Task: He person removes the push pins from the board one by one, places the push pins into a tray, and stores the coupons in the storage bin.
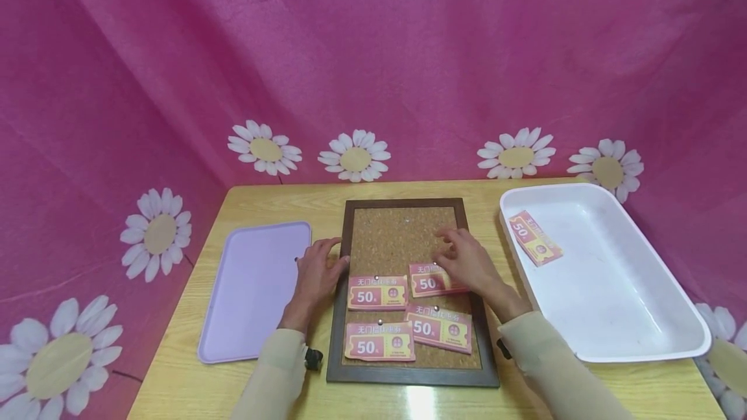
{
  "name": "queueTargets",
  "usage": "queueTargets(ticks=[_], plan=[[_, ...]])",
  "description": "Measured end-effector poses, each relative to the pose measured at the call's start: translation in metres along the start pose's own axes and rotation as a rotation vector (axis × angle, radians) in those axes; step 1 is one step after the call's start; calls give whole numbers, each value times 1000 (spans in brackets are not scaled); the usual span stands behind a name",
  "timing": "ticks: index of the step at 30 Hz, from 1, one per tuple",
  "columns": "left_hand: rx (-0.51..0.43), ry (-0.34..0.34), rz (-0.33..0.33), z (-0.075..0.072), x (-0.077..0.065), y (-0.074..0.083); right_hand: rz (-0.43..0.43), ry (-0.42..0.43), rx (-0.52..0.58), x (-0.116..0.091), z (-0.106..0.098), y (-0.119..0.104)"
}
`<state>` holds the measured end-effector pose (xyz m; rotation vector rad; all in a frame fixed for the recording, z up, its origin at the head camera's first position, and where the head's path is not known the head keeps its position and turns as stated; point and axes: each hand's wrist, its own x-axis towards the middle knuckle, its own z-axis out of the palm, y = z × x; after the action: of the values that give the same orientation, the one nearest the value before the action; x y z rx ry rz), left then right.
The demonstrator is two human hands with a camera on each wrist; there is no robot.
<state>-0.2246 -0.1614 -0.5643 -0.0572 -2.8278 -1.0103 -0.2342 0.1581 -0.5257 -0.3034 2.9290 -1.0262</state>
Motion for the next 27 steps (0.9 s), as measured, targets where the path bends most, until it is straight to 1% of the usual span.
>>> queueTargets(ticks=[6, 8, 10, 14, 17, 21, 24, 27], plan=[[21, 12, 39, 5, -2, 1, -33, -9, 2, -2, 12, -3], [24, 3, 35, 7, -3, 2, -51, -13, -3, -3, 16, -4], [18, -14, 17, 9, -4, 3, -56, -25, 0, -4, 19, -4], [36, -40, -3, 13, -5, 5, -72, -33, 9, -7, 25, -6], [53, -50, 2, 15, -6, 5, -84, -48, 8, -9, 28, -8], [57, -59, 26, 16, -6, 6, -76, -76, 9, -12, 29, -12], [55, -64, 35, 17, -7, 7, -75, -77, 7, -13, 31, -13], [51, -61, 45, 17, -7, 9, -99, -73, -4, -13, 35, -13]])
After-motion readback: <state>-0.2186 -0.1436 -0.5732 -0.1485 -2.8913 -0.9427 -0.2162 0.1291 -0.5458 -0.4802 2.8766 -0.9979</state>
